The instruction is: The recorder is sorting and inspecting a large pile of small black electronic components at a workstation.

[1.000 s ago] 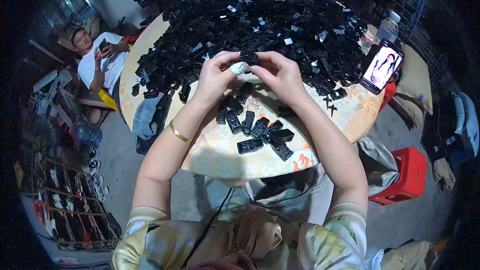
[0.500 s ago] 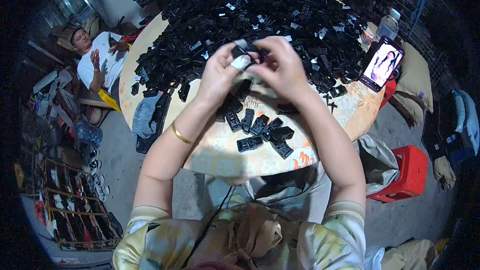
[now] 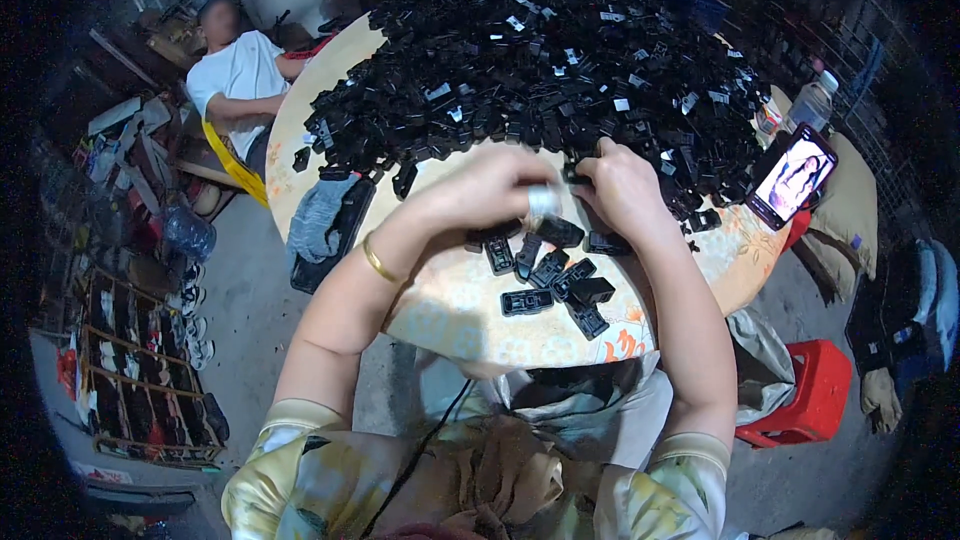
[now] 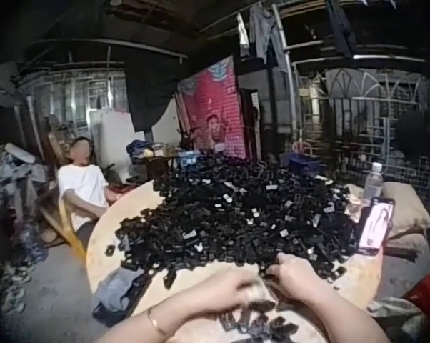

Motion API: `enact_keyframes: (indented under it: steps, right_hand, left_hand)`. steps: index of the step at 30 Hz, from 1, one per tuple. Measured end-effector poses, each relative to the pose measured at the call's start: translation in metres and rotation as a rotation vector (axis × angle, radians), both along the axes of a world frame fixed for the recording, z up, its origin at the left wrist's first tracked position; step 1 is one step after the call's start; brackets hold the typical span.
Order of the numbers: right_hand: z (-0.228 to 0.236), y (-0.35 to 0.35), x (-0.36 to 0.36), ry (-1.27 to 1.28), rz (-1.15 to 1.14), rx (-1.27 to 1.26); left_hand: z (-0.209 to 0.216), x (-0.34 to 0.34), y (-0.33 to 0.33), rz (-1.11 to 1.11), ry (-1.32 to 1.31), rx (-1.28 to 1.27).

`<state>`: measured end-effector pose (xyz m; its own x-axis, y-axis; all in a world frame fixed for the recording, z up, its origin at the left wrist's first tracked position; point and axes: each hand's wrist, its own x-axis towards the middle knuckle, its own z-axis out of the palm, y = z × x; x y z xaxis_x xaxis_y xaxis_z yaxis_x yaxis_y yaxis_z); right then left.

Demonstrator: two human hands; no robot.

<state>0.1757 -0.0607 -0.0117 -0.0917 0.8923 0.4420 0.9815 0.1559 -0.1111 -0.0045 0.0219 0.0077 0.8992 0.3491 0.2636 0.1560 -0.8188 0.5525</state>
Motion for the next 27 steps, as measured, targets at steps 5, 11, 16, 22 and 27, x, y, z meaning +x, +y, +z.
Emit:
enact_keyframes:
  steps: [5,11,16,22,27]
  right_hand:
    - [0.003,0.003,-0.005,0.095,0.001,-0.031]
    - [-0.006,0.009,0.005,0.378,0.073,0.032]
    - [-0.003,0.008,0.001,0.612,0.033,0.056]
    - [-0.004,0.016,0.007,1.010,0.174,0.105]
    - [0.008,0.010,-0.006,1.383,0.471,0.314]
  left_hand:
    - [-0.002,-0.016,0.070,0.960,-0.239,0.582]
    - [-0.022,-0.013,0.110,1.122,-0.012,0.684]
    - [-0.020,-0.018,0.109,1.063,-0.067,0.694]
    - [-0.007,-0.013,0.099,0.971,-0.394,0.589]
    - [0.013,0.004,0.052,0.510,-0.520,-0.716]
